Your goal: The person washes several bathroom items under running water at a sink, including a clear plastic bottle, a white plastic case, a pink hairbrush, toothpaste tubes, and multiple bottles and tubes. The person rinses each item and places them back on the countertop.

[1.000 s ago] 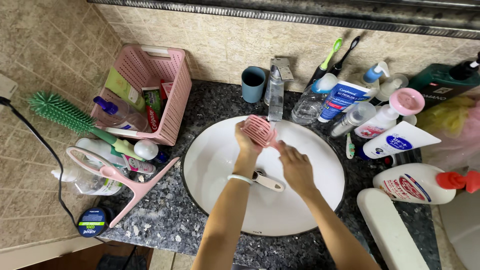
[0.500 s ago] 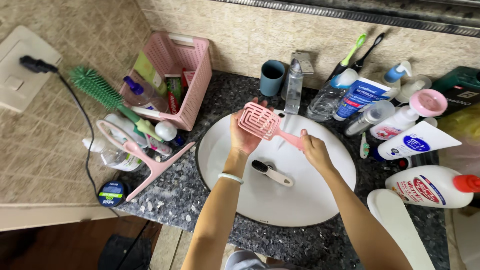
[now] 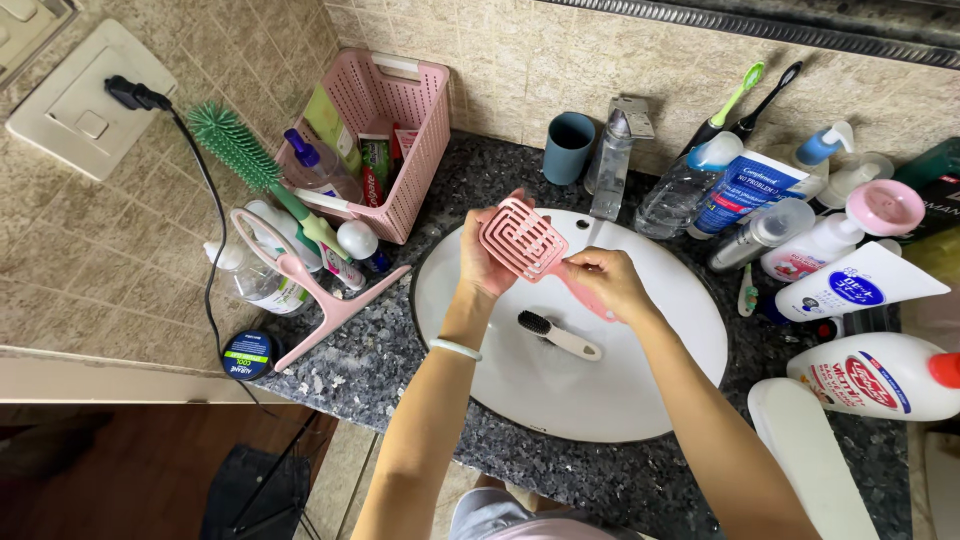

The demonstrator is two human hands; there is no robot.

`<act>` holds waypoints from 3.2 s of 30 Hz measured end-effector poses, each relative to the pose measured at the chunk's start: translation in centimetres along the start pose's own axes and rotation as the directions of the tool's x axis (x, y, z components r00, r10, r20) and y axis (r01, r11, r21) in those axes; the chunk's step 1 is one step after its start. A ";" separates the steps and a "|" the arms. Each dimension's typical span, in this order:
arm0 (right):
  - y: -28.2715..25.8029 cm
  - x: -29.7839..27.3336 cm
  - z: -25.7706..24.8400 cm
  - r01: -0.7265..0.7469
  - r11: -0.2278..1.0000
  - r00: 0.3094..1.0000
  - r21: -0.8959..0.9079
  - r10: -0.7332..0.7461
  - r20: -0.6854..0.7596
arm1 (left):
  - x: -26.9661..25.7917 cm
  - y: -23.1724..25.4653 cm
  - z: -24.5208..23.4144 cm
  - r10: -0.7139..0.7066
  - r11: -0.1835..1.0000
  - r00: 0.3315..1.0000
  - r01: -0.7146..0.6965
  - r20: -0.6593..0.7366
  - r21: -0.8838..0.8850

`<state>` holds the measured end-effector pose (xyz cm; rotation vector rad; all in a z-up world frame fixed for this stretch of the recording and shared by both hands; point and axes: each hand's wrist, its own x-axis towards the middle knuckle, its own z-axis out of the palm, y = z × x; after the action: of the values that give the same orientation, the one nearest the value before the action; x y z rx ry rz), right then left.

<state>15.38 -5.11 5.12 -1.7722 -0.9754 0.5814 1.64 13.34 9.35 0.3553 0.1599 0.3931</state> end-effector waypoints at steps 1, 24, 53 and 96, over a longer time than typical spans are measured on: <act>0.1 0.0 0.2 0.017 1.000 1.000 -0.016 -0.017 -0.012 | 0.0 0.2 -0.1 0.002 1.000 1.000 -0.002 -0.017 0.010; -7.6 -4.8 -9.6 0.185 0.867 0.942 0.463 -0.023 -0.334 | -0.2 1.1 -0.5 -0.085 0.992 0.995 0.079 -0.059 -0.094; 0.2 2.8 -4.7 -0.255 0.619 0.947 -0.743 0.315 -0.062 | -2.1 3.8 -1.2 -0.135 0.991 0.965 0.133 -0.223 -0.024; -13.0 3.7 -9.0 0.304 0.801 0.814 -0.516 -0.499 -0.296 | 8.7 6.7 12.1 0.152 0.917 0.976 -0.082 -0.154 0.390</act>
<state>19.67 -4.40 20.73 -1.8812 -1.1984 -0.3353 9.96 18.90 22.23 0.7178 0.3984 0.5149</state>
